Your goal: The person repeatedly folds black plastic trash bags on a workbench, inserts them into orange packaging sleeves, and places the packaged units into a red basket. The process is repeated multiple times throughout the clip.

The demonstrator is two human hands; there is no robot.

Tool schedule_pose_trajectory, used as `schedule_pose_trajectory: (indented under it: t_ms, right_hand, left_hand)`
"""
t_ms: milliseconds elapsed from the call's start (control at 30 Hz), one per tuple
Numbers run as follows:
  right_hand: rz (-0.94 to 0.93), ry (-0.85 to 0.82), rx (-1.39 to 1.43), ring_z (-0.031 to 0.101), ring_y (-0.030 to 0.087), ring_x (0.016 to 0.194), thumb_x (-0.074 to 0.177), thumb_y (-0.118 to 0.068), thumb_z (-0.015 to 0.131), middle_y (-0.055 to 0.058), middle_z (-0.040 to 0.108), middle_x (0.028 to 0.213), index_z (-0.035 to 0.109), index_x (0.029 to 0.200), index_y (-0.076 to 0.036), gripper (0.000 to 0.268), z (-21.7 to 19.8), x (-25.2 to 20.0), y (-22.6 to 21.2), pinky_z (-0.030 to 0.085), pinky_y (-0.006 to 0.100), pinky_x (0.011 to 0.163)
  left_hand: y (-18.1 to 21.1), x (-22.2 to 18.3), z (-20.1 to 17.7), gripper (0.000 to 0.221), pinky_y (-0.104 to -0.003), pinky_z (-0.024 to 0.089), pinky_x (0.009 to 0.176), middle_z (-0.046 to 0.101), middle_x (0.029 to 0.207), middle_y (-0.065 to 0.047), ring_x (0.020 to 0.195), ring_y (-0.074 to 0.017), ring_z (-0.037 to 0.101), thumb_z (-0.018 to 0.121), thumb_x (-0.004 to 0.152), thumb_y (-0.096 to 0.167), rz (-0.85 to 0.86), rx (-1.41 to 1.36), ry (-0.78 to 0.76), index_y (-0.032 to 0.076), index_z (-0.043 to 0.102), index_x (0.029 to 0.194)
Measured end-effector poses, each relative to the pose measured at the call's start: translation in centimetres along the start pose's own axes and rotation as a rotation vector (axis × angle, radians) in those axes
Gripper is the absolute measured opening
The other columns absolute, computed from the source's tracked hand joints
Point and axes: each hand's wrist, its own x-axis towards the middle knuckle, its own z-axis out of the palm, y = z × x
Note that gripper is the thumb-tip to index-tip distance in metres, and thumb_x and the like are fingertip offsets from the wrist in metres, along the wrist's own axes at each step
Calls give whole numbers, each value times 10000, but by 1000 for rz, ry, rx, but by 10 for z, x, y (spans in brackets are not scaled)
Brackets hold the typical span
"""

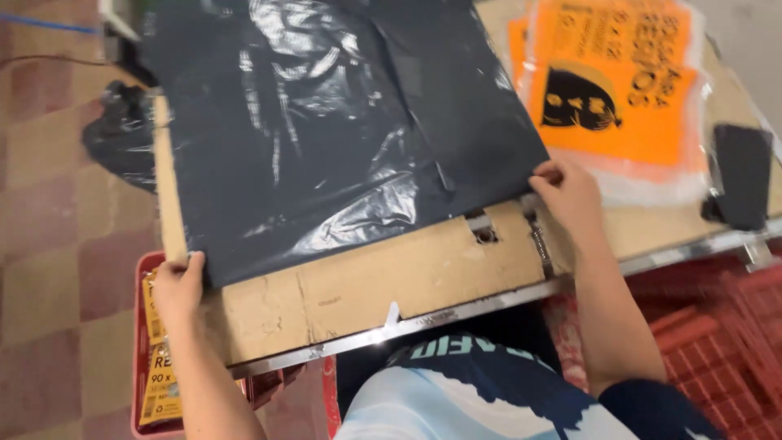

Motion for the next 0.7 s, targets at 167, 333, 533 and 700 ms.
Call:
schedule_pose_trajectory:
  t_ms: [167,333,533,700]
  right_hand:
    - [131,-30,4,684,231,884,783,-382,828,6,700,861,708,1020,-206,318,-5,-10,-29,520,403,812]
    - [229,-65,25,688,253,914,784,-362,856,28,689,868,684,1040,-146,376,-2,0,-31,520,446,816]
    - [160,-200,131,672,299,912,797,-301,808,111,691,859,717,988,-62,320,6,25,15,496,446,821]
    - [165,-101,250,618,213,816,893,-256,779,64,617,867,709,993,-125,179,2,27,43,506,389,756]
  left_hand:
    - [-13,13,17,432,-507,510,871,732,948,-80,994,-354,681,749,893,523,3,107,35,147,740,1106]
    - [-6,3,22,338,-530,507,841,741,945,-97,970,-404,685,717,925,464,7,175,101,159,752,1066]
    - [0,-2,29,274,-541,501,844,735,935,-158,938,-442,687,676,977,374,57,216,170,120,733,1062]
    - [4,-4,34,248,-541,518,830,722,911,-172,924,-445,683,656,998,382,44,205,243,139,693,1035]
